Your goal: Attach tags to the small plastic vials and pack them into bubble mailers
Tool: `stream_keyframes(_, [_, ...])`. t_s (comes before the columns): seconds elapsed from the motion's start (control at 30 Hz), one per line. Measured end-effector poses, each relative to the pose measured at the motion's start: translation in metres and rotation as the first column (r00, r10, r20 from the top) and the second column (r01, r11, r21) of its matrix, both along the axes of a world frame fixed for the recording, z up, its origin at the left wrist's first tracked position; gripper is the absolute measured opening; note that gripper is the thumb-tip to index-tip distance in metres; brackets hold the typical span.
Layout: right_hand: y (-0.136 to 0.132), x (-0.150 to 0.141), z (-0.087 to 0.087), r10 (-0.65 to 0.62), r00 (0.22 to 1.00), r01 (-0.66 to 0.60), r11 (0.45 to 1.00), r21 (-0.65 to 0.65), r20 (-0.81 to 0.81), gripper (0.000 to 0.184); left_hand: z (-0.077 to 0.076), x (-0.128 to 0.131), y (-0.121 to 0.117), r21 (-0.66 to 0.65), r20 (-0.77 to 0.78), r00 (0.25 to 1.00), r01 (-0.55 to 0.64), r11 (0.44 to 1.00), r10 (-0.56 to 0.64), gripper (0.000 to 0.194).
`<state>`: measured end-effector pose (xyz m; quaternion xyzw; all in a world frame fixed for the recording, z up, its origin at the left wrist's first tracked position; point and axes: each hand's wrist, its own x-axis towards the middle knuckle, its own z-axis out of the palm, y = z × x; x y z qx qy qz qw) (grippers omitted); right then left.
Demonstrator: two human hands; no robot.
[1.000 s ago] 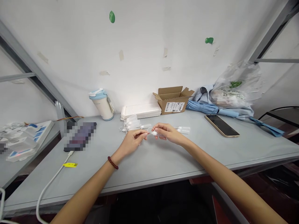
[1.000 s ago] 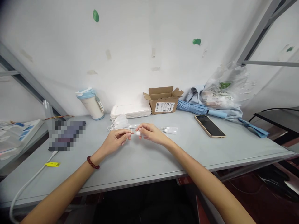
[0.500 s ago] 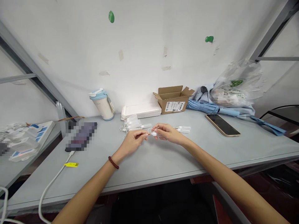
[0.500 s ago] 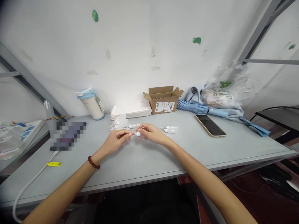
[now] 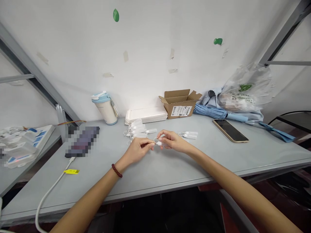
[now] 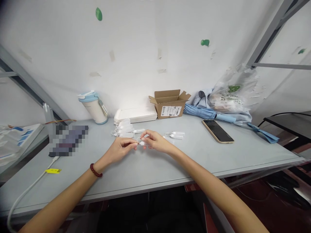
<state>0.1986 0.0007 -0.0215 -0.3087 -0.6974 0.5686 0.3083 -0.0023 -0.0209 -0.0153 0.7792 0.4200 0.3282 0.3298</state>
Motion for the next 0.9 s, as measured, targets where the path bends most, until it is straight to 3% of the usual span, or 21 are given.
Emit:
stream_keyframes(0.27, [-0.002, -0.002, 0.0, -0.018, 0.999, 0.018, 1.0, 0.013, 0.031, 0.025, 0.001, 0.001, -0.002, -0.142, 0.039, 0.999, 0.009, 0.99, -0.003, 0.025])
stream_keyframes(0.53, [-0.006, -0.003, 0.001, -0.042, 0.994, 0.033, 0.996, 0.088, 0.104, 0.024, 0.004, -0.002, 0.002, -0.368, 0.144, 0.989, 0.084, 0.926, -0.032, 0.025])
stream_keyframes(0.77, [-0.002, 0.002, 0.013, -0.073, 0.993, 0.064, 0.994, 0.091, 0.096, 0.027, 0.003, -0.004, 0.008, -0.4, 0.217, 0.976, 0.073, 0.914, 0.017, 0.041])
stream_keyframes(0.9, [-0.002, 0.006, 0.015, -0.069, 0.991, 0.058, 0.994, 0.096, 0.118, 0.026, 0.001, -0.005, 0.008, -0.411, 0.21, 0.977, 0.055, 0.91, 0.035, 0.04])
